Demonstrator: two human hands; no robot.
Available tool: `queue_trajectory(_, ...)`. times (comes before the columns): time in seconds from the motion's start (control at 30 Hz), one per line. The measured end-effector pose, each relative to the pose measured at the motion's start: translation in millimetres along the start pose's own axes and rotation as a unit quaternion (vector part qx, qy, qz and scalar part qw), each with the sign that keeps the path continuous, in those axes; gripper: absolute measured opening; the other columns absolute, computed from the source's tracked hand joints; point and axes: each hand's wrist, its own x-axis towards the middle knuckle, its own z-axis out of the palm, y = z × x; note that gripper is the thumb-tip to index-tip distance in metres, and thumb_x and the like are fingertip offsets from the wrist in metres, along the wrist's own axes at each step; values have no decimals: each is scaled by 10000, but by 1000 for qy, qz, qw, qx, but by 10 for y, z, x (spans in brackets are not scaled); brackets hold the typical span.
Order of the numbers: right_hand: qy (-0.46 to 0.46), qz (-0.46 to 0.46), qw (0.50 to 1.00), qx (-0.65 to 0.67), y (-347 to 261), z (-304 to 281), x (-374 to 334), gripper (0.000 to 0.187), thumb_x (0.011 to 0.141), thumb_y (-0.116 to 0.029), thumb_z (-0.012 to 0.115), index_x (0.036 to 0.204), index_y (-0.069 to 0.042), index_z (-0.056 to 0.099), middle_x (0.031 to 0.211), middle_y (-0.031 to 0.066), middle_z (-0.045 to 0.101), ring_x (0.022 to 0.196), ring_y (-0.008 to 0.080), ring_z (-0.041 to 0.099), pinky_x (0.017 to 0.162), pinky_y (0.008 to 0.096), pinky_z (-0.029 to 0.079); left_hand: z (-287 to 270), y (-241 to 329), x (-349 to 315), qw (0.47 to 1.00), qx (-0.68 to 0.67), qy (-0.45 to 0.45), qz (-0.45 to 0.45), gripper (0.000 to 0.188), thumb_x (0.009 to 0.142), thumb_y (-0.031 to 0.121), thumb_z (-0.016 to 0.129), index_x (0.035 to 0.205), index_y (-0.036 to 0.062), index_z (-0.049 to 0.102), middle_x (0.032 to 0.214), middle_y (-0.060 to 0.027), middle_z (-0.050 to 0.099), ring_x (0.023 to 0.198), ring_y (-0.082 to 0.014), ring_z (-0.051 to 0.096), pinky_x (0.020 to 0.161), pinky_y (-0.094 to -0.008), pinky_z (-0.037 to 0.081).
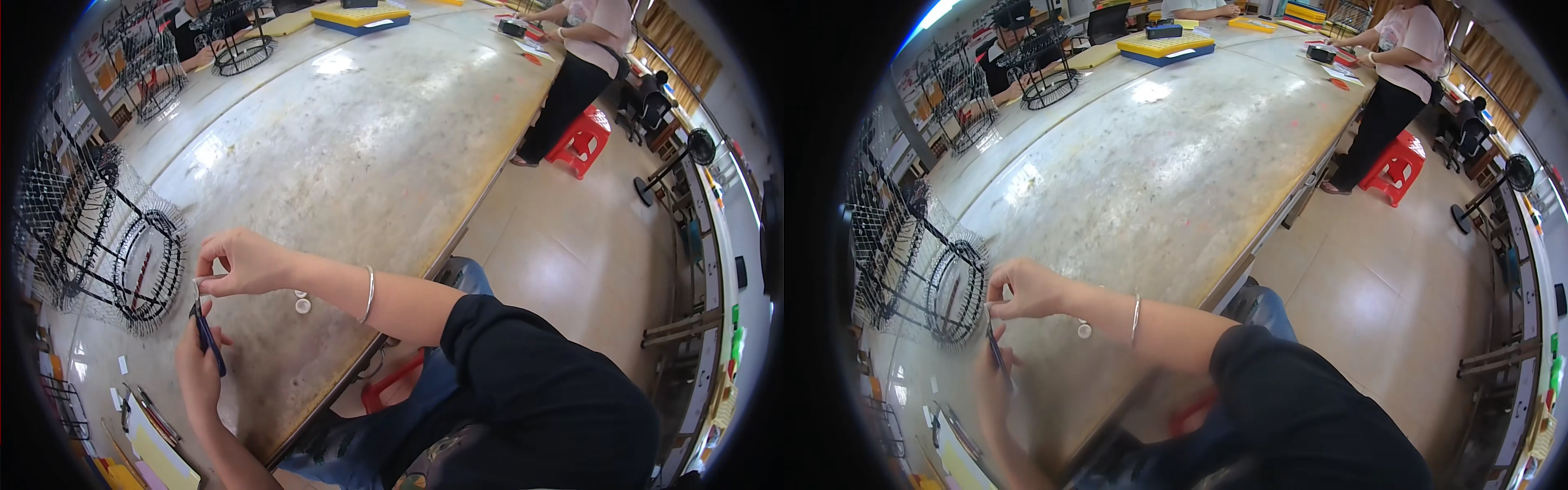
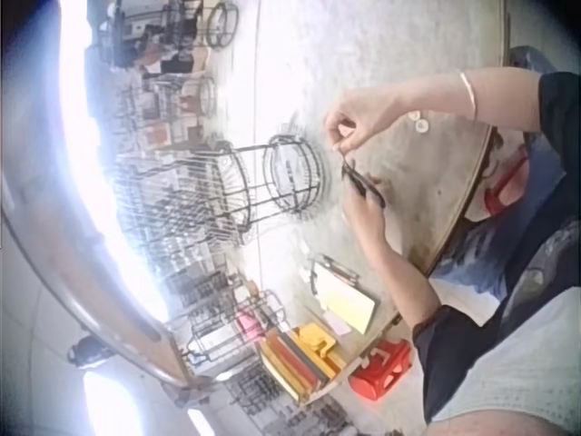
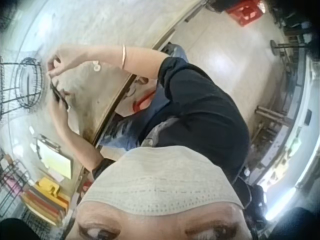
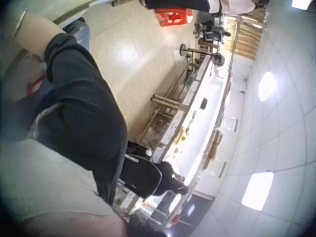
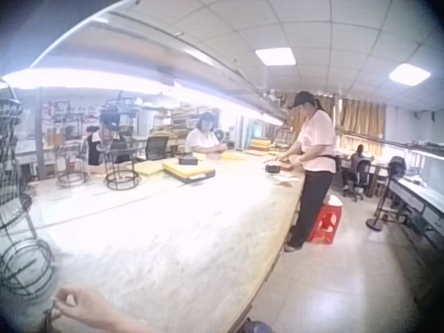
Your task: The person retrieves small white finger cots from a drawer and places them on the table. They use scissors to trim the edges of the finger cots and then put them on their fingers.
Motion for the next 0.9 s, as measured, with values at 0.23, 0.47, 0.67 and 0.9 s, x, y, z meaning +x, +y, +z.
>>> queue_trajectory(0.23,-3,-7,1000,-19,-30,-19,-15,112,749,-154,697,724,-56,648,728,15,589,592,100,469,540,261,398,48,-21,0,998,55,16,31,443,857,-2,489,1298,36,487,772,-73,577,714,-157,561,668,-293,443)
queue_trajectory(0.47,-8,6,1000,-16,-15,68,26,114,742,-166,705,764,-64,657,743,7,598,579,98,461,525,270,392,-30,-98,-65,995,86,45,27,387,848,16,513,1235,31,507,812,-133,616,758,-271,611,703,-376,462)
queue_trajectory(0.67,-5,71,994,-86,-145,-72,-24,112,785,-176,723,778,-77,669,681,-59,542,540,14,375,476,201,304,19,-77,63,984,161,51,55,225,848,114,559,1054,24,539,797,-210,628,766,-393,605,666,-475,442)
queue_trajectory(0.9,-37,102,993,-55,-210,29,26,109,782,-148,721,748,-65,660,675,-72,543,520,9,329,467,202,271,-102,12,-42,984,174,31,19,212,851,70,511,1058,50,553,822,-112,652,775,-305,616,672,-392,456)
